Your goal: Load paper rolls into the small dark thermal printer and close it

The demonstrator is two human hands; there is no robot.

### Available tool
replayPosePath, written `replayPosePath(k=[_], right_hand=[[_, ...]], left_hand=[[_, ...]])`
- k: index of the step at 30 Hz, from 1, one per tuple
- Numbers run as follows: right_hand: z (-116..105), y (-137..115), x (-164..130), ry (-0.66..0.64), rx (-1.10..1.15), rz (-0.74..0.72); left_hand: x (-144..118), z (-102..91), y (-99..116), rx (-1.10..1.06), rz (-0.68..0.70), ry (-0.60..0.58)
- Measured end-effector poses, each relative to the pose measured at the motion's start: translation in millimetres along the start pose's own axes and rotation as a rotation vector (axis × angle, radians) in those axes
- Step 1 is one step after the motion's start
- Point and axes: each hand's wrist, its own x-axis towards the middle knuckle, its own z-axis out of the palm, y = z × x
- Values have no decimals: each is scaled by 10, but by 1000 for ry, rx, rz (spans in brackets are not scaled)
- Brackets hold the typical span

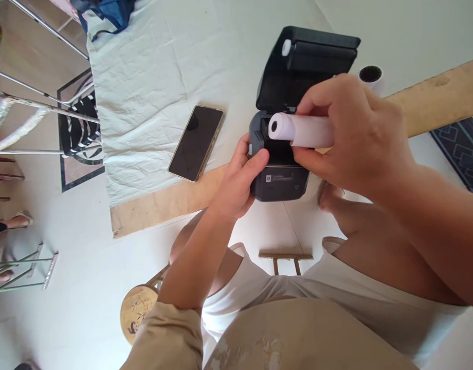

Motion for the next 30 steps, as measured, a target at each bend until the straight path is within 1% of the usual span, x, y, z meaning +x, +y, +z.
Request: replayPosePath(k=[3,8,10,12,14,16,20,22,23,24,25,27,29,30], right_hand=[[46,75,-37,73,-72,-129],[119,188,-13,88,-124,-307],[143,232,-9,133,-111,-376],[156,239,-28,204,-84,-412],[159,196,-73,256,-34,-427],[156,118,-139,245,17,-451],[139,12,-246,153,138,-436],[126,33,-252,186,263,-404],[121,59,-244,213,327,-361],[120,91,-231,239,383,-286],[123,125,-215,256,431,-181],[146,191,-179,245,543,43],[185,250,-145,207,717,170],[207,276,-130,177,810,193]], left_hand=[[-14,13,9,5,1,-12],[-1,14,-9,-26,1,14],[8,9,-21,-40,8,24],[19,-4,-34,-32,19,29],[30,-24,-48,-28,43,24],[38,-45,-61,-47,79,13],[43,-89,-86,-18,100,19],[48,-116,-101,29,98,21],[51,-132,-110,47,101,18],[56,-148,-117,64,106,14],[60,-164,-123,80,109,11],[69,-194,-130,117,113,-1],[74,-219,-133,151,121,-21],[76,-229,-135,165,127,-31]])
